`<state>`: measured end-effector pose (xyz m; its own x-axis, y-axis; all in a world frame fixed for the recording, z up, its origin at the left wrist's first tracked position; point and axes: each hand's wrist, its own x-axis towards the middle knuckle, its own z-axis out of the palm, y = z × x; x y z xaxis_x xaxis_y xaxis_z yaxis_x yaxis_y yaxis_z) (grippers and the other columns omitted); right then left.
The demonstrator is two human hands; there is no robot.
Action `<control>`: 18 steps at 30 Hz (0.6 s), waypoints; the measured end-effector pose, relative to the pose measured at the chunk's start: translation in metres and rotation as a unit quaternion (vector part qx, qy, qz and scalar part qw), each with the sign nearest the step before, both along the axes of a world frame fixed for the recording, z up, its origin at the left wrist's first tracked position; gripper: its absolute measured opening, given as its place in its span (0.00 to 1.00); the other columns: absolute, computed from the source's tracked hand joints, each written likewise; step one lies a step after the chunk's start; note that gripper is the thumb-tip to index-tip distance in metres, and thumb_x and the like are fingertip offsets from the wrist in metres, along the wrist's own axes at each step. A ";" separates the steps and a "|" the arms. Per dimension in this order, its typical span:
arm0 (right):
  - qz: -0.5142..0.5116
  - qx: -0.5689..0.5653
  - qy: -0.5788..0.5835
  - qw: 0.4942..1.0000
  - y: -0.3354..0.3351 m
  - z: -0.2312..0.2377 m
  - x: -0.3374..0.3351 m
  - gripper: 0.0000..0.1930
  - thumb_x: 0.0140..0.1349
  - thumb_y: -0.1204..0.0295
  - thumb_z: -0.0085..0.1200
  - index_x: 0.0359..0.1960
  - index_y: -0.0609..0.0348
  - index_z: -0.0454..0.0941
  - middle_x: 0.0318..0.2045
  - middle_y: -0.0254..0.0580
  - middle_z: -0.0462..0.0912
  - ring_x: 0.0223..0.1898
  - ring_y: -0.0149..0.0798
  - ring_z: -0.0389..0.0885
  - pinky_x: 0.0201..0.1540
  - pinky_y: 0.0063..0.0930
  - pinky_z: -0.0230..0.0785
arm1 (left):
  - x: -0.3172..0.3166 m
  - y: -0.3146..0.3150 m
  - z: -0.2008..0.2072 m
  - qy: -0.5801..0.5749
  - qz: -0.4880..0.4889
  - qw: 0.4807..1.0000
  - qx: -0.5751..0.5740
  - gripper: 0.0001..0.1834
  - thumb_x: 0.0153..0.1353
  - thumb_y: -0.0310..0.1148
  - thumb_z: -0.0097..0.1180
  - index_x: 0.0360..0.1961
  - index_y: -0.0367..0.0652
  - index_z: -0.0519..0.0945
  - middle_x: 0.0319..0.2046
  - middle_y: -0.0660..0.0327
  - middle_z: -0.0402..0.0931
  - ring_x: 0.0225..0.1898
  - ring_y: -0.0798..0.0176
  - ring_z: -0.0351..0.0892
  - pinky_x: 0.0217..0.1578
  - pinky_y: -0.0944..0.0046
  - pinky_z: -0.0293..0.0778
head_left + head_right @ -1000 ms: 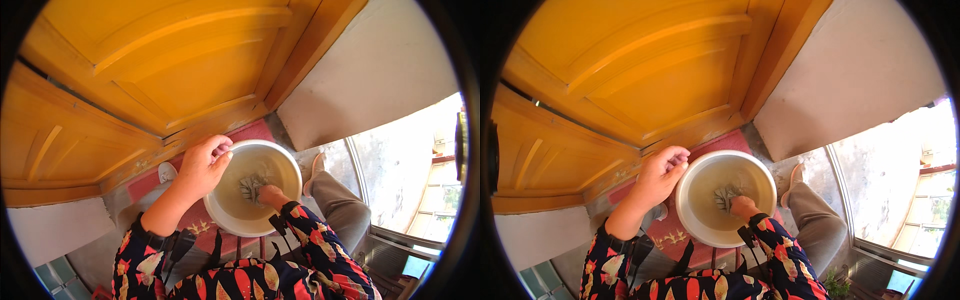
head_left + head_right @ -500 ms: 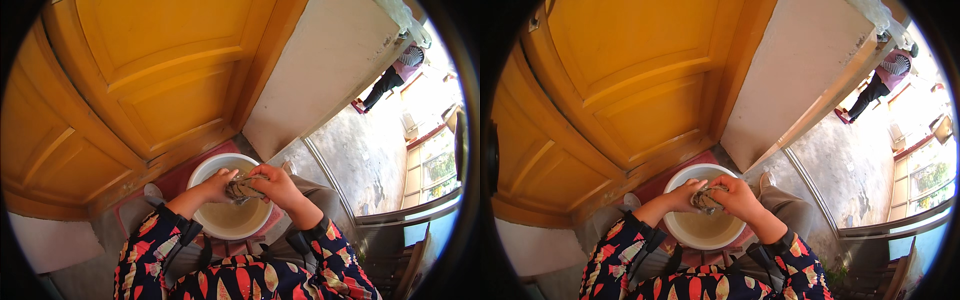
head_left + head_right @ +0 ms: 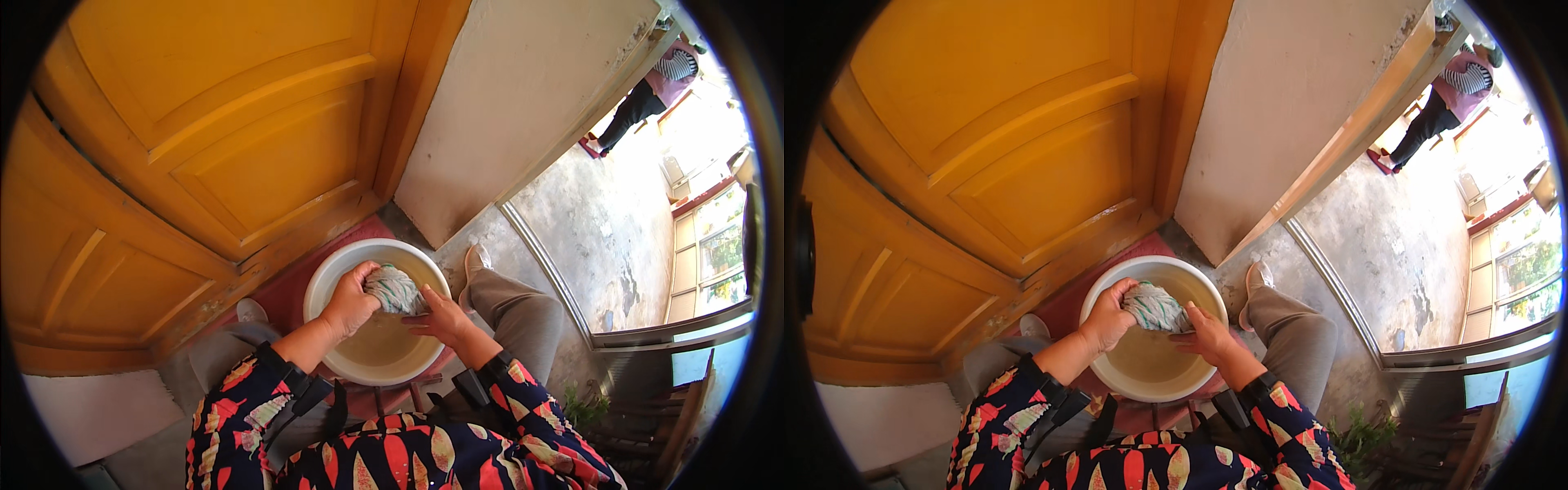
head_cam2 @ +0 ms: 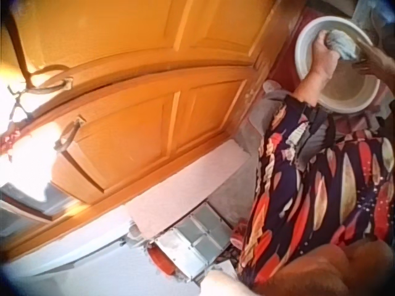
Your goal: The person wipes a yellow wooden door with a cloth, repeatedly dipping the cloth into a bucket of water to clean the surface. The person also wipes the adjacent wall and door frame.
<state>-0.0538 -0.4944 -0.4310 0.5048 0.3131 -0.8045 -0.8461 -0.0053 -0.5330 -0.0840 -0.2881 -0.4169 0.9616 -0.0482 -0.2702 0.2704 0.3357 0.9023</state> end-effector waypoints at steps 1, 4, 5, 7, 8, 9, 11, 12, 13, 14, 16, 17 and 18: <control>-0.012 0.048 0.056 0.997 0.002 -0.010 -0.001 0.27 0.68 0.46 0.44 0.56 0.54 0.73 0.47 0.44 0.79 0.46 0.42 0.81 0.47 0.39 0.74 | -0.002 -0.005 0.003 0.006 0.001 1.000 -0.015 0.22 0.47 0.14 0.54 0.46 0.38 0.74 0.39 0.67 0.76 0.42 0.71 0.75 0.46 0.71 0.71; -0.051 0.208 0.138 0.967 0.005 -0.031 0.001 0.32 0.68 0.40 0.40 0.56 0.56 0.73 0.51 0.46 0.79 0.49 0.45 0.81 0.55 0.45 0.71 | -0.009 -0.015 0.011 0.032 -0.065 0.993 -0.095 0.21 0.48 0.15 0.56 0.46 0.40 0.74 0.40 0.68 0.75 0.42 0.72 0.74 0.47 0.71 0.70; -0.060 0.294 0.151 0.942 0.005 -0.037 0.002 0.34 0.67 0.39 0.39 0.55 0.57 0.73 0.52 0.47 0.79 0.50 0.46 0.80 0.57 0.46 0.69 | -0.012 -0.018 0.013 0.032 -0.090 0.986 -0.135 0.22 0.48 0.15 0.57 0.46 0.41 0.74 0.40 0.68 0.75 0.43 0.72 0.74 0.47 0.71 0.70; -0.098 0.293 0.156 0.938 0.005 -0.047 0.007 0.24 0.71 0.52 0.42 0.51 0.63 0.74 0.47 0.49 0.81 0.47 0.46 0.82 0.54 0.44 0.73 | -0.013 -0.020 0.014 0.026 -0.130 0.985 -0.113 0.24 0.49 0.16 0.57 0.49 0.43 0.72 0.43 0.68 0.75 0.47 0.71 0.73 0.51 0.69 0.69; -0.104 0.278 0.141 0.945 0.006 -0.050 0.008 0.21 0.71 0.56 0.43 0.50 0.64 0.74 0.46 0.49 0.82 0.46 0.46 0.82 0.53 0.43 0.74 | -0.014 -0.020 0.014 0.036 -0.127 0.984 -0.119 0.26 0.49 0.14 0.56 0.51 0.43 0.71 0.45 0.67 0.74 0.48 0.70 0.73 0.52 0.69 0.69; -0.120 0.233 0.136 0.955 0.007 -0.053 0.008 0.18 0.71 0.60 0.44 0.48 0.65 0.74 0.44 0.49 0.82 0.46 0.46 0.82 0.52 0.43 0.75 | -0.014 -0.019 0.013 0.034 -0.128 0.983 -0.127 0.28 0.50 0.13 0.54 0.54 0.43 0.70 0.48 0.66 0.74 0.50 0.69 0.74 0.53 0.68 0.70; -0.149 0.258 0.097 0.950 0.008 -0.052 0.008 0.11 0.70 0.71 0.43 0.48 0.63 0.74 0.45 0.49 0.82 0.45 0.45 0.83 0.49 0.42 0.77 | -0.012 -0.019 0.008 0.076 -0.059 0.983 -0.158 0.27 0.53 0.19 0.51 0.57 0.44 0.68 0.50 0.65 0.72 0.53 0.68 0.71 0.56 0.68 0.65; -0.175 0.256 0.082 0.947 0.011 -0.050 0.006 0.12 0.70 0.72 0.43 0.48 0.63 0.74 0.46 0.49 0.81 0.45 0.45 0.83 0.49 0.42 0.77 | -0.011 -0.019 0.005 0.093 -0.017 0.981 -0.167 0.26 0.54 0.20 0.50 0.57 0.44 0.68 0.51 0.64 0.72 0.54 0.68 0.71 0.57 0.68 0.64; -0.196 0.295 0.066 0.933 0.013 -0.046 0.005 0.12 0.69 0.72 0.43 0.48 0.63 0.74 0.46 0.48 0.81 0.45 0.45 0.83 0.49 0.42 0.77 | -0.011 -0.018 0.003 0.091 0.024 0.978 -0.186 0.26 0.56 0.22 0.49 0.58 0.44 0.68 0.51 0.64 0.71 0.55 0.68 0.70 0.58 0.68 0.63; -0.200 0.272 0.066 0.939 0.015 -0.041 0.006 0.13 0.70 0.71 0.40 0.51 0.61 0.74 0.48 0.45 0.81 0.46 0.44 0.82 0.51 0.40 0.76 | -0.008 -0.017 0.000 0.104 0.036 0.982 -0.156 0.24 0.60 0.29 0.48 0.60 0.46 0.67 0.53 0.63 0.71 0.57 0.65 0.68 0.60 0.66 0.60; -0.181 0.281 0.066 0.940 0.020 -0.029 0.006 0.16 0.72 0.66 0.40 0.54 0.60 0.72 0.49 0.43 0.81 0.48 0.44 0.81 0.54 0.40 0.74 | -0.005 -0.016 -0.004 0.092 0.058 0.973 -0.205 0.25 0.61 0.32 0.47 0.61 0.47 0.67 0.54 0.62 0.71 0.57 0.63 0.68 0.61 0.65 0.60; -0.180 0.280 0.083 0.939 0.022 -0.023 0.007 0.18 0.73 0.63 0.39 0.56 0.59 0.72 0.50 0.42 0.81 0.49 0.43 0.81 0.55 0.39 0.73 | -0.004 -0.015 -0.005 0.088 0.073 0.966 -0.230 0.25 0.61 0.34 0.46 0.61 0.48 0.67 0.54 0.62 0.71 0.57 0.62 0.68 0.61 0.65 0.60; -0.161 0.321 0.091 0.929 0.021 -0.017 0.007 0.20 0.73 0.59 0.40 0.57 0.59 0.71 0.51 0.42 0.80 0.50 0.43 0.80 0.57 0.39 0.72 | -0.004 -0.015 -0.006 0.097 0.078 0.964 -0.234 0.25 0.62 0.35 0.45 0.62 0.49 0.67 0.54 0.61 0.70 0.58 0.60 0.69 0.61 0.61 0.61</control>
